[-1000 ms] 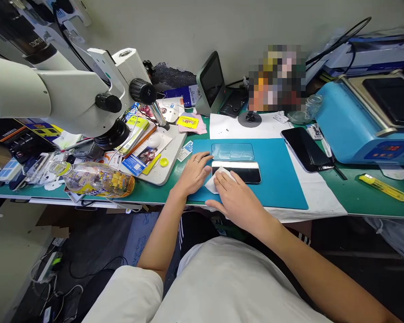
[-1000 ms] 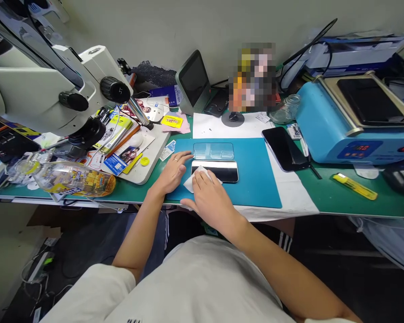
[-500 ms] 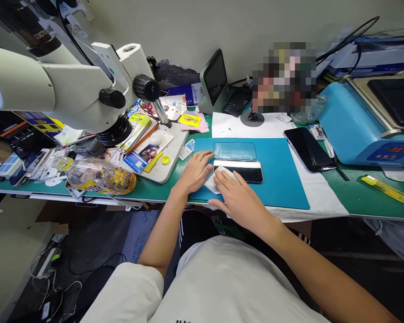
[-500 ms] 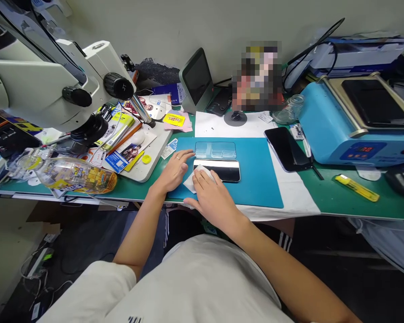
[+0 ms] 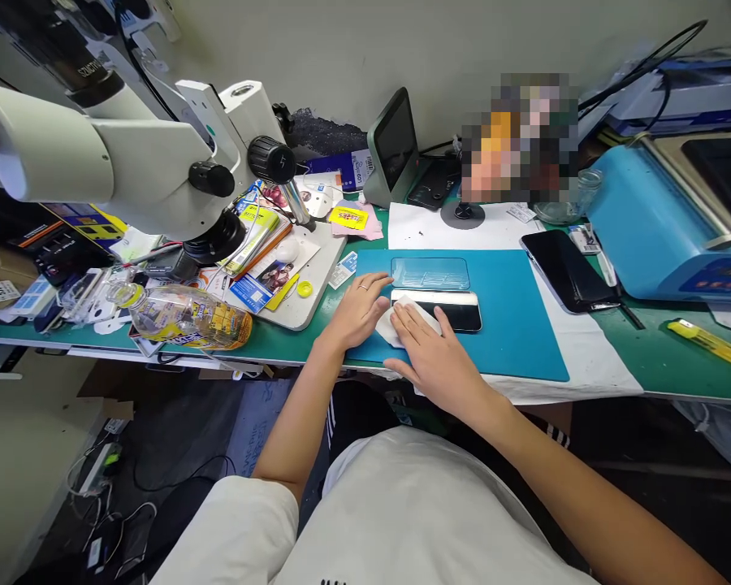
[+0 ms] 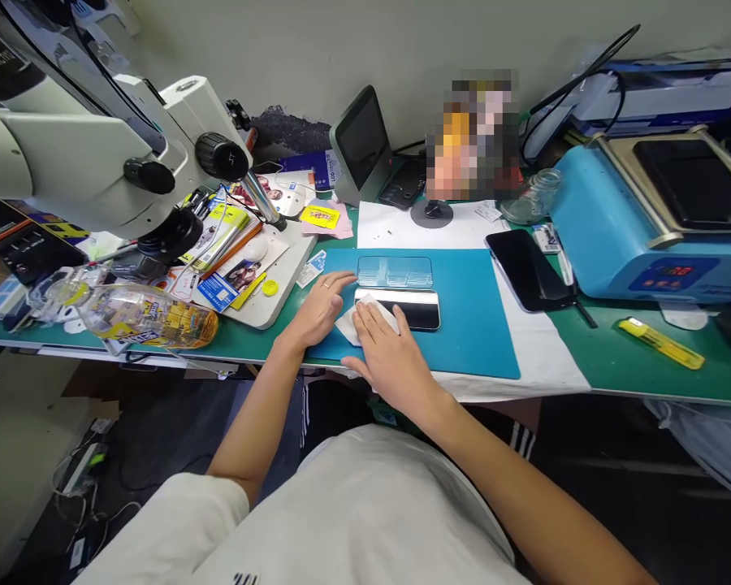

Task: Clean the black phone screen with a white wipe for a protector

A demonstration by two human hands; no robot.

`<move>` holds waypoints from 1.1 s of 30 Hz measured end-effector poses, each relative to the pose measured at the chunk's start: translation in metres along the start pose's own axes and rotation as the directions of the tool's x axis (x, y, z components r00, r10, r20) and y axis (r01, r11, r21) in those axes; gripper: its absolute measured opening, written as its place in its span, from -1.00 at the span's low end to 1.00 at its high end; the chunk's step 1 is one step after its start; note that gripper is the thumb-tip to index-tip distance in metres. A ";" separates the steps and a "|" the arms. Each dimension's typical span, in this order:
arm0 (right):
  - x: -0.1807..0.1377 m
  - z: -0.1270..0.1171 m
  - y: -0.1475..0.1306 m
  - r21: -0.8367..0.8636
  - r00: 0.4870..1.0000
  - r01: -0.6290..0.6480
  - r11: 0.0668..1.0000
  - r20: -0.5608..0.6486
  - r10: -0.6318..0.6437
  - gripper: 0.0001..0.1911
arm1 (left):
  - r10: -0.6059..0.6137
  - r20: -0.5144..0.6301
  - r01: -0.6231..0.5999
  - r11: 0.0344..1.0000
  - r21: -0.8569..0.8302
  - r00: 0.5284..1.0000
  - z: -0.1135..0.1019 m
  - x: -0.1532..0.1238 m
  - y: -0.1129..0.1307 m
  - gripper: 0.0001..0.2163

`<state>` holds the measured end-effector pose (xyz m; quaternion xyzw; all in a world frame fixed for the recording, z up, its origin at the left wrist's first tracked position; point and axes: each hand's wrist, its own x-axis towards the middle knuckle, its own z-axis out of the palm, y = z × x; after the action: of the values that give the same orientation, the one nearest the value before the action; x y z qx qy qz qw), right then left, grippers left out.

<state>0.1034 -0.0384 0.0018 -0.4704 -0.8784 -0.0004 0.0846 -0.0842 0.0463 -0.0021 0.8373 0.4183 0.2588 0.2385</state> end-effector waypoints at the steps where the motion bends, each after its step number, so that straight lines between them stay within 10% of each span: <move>1: -0.006 -0.001 0.002 -0.001 1.000 0.004 1.000 0.005 -0.004 -0.26 | -0.005 0.002 0.005 1.000 0.006 1.000 0.000 0.000 0.000 -0.16; 15: -0.073 -0.013 0.059 0.027 0.968 -0.236 0.971 0.087 0.233 -0.20 | -0.042 0.037 0.041 0.999 0.015 0.998 -0.001 -0.001 0.003 -0.18; 22: -0.037 -0.005 0.065 -0.011 0.955 -0.290 0.957 0.057 0.290 -0.11 | -0.047 0.045 0.045 0.998 0.043 0.998 -0.002 -0.001 0.004 -0.18; 33: 0.037 0.008 -0.004 0.165 0.988 -0.145 0.975 0.073 0.135 0.07 | -0.026 0.012 0.025 0.999 0.033 1.000 0.003 0.000 -0.002 -0.13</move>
<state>0.0792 -0.0098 0.0001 -0.5220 -0.8420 0.0950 0.0973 -0.0831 0.0468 -0.0059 0.8373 0.4316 0.2438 0.2307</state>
